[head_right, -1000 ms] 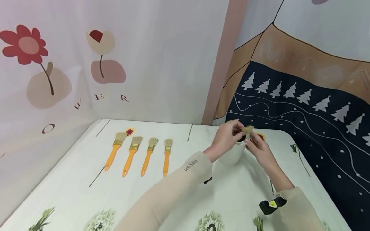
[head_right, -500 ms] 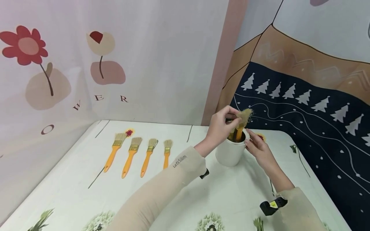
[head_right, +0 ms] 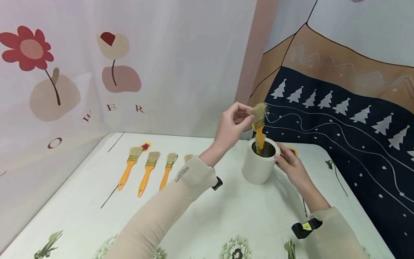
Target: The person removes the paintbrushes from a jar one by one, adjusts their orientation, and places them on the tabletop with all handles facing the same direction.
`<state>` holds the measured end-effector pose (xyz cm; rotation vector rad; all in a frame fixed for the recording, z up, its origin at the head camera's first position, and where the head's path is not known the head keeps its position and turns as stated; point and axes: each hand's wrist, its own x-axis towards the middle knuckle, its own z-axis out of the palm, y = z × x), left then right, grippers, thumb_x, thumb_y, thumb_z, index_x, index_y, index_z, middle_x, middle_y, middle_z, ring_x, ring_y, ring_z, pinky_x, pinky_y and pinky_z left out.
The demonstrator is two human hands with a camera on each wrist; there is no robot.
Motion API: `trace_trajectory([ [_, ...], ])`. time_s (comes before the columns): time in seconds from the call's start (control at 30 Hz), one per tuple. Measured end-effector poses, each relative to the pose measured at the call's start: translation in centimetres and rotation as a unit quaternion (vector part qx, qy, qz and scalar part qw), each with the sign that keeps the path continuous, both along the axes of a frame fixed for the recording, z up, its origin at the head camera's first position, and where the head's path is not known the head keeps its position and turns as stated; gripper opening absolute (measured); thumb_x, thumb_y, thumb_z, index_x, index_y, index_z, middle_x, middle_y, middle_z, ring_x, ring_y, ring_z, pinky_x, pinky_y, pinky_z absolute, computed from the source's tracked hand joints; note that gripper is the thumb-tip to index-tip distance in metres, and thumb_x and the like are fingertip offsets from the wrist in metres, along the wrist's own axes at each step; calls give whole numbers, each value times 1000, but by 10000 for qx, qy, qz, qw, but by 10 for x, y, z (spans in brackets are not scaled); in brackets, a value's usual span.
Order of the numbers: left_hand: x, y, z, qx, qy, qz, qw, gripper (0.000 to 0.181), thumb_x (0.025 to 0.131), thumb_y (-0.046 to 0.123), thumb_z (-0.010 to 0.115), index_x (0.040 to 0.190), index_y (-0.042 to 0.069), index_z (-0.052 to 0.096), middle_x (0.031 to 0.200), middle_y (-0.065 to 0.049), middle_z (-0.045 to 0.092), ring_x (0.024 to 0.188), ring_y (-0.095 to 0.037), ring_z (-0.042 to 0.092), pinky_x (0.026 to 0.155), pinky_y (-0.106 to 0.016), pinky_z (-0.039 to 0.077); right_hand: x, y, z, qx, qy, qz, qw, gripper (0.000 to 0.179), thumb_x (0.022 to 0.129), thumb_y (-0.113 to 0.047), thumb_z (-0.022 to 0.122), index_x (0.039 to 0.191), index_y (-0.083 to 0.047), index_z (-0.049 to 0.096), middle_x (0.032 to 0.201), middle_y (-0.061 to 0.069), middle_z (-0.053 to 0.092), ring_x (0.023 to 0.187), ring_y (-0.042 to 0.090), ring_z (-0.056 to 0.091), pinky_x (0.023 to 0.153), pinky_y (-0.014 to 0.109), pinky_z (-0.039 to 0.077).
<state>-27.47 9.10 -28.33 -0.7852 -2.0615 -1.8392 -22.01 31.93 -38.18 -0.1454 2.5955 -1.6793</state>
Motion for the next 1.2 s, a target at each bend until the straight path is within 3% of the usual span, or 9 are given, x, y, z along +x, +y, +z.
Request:
trace_trajectory([
  [0.13, -4, -10, 3, 261, -83, -50, 9996, 18, 95, 9, 67, 112, 1, 62, 114, -14, 69, 104, -22, 69, 84, -13, 56, -1, -1, 0, 12, 2, -27, 10000, 69, 106, -43, 41, 162, -19, 9, 168, 16, 5, 152, 41, 19, 94, 3, 45],
  [0.5, -16, -44, 5, 347, -210, 273, 9988, 21, 96, 10, 66, 114, 0, 60, 117, -14, 66, 107, -25, 68, 88, -22, 59, -4, -2, 3, 70, -33, -62, 10000, 70, 106, -46, 41, 162, -20, 9, 168, 16, 6, 151, 41, 20, 97, 6, 45],
  [0.7, -23, -63, 2, 736, -460, 86, 9962, 21, 96, 5, 64, 114, -4, 58, 117, -19, 64, 106, -31, 67, 88, -35, 61, -4, -1, 2, 34, -146, -118, 9998, 70, 106, -46, 40, 162, -20, 7, 168, 15, 6, 152, 40, 21, 104, 16, 45],
  [0.87, -29, -77, -5, 787, -734, 95, 9941, 21, 96, 5, 64, 113, -4, 57, 117, -20, 65, 107, -31, 67, 89, -35, 61, -2, -1, 2, 29, -170, -152, 9997, 69, 106, -46, 40, 162, -21, 8, 168, 15, 5, 152, 39, 20, 103, 13, 45],
  [1.07, -35, -93, -20, 636, -1010, 315, 9923, 21, 97, 6, 63, 114, -4, 57, 118, -22, 66, 108, -30, 67, 88, -32, 61, -2, -1, 3, -9, -162, -181, 9997, 70, 105, -47, 41, 162, -22, 8, 168, 16, 5, 152, 40, 19, 97, 6, 45],
  [1.2, -39, -103, -32, 554, -1259, 477, 9893, 21, 97, 7, 63, 115, -4, 57, 118, -22, 66, 107, -30, 67, 89, -33, 61, -3, -1, 2, 35, -162, -143, 9998, 71, 105, -47, 41, 162, -21, 8, 168, 15, 6, 152, 40, 20, 103, 14, 45],
])
